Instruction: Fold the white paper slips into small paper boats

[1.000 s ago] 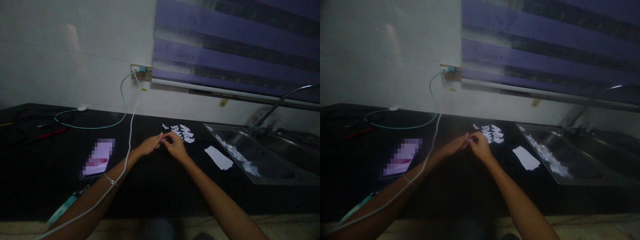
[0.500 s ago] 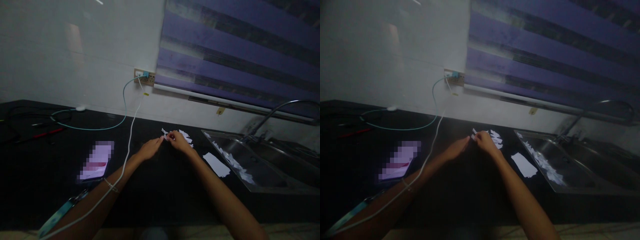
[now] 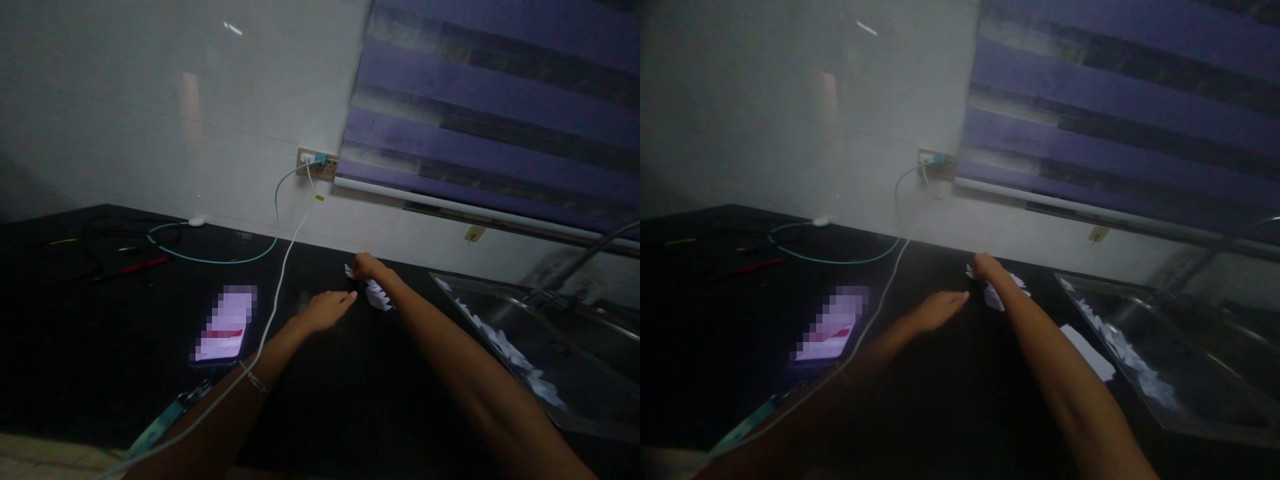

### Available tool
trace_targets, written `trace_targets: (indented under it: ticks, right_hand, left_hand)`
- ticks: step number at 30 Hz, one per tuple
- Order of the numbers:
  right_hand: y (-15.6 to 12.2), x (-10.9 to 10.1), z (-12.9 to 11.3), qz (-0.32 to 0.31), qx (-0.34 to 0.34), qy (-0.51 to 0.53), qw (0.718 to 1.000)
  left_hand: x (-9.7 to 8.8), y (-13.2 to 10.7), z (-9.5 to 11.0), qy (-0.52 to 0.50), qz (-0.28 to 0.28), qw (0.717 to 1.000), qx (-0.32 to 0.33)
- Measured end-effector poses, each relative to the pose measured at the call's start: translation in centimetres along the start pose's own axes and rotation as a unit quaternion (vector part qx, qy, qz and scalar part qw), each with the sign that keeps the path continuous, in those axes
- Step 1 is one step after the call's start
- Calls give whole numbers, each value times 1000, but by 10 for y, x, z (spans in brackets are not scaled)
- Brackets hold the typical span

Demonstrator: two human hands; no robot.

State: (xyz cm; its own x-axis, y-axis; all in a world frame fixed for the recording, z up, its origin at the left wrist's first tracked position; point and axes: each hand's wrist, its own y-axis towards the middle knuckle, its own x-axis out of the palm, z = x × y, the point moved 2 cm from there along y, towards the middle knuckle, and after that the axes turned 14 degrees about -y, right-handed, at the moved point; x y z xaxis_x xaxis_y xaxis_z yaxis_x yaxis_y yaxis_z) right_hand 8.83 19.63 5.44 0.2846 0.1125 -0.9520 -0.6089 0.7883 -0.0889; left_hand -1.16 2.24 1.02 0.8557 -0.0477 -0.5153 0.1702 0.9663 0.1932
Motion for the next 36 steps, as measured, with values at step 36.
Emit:
trace_targets:
  ticks: [36]
  right_hand:
    - [-289,89,125,-21,108,90,990]
  left_hand:
    - [2,7,-19,-56,-11,998,32]
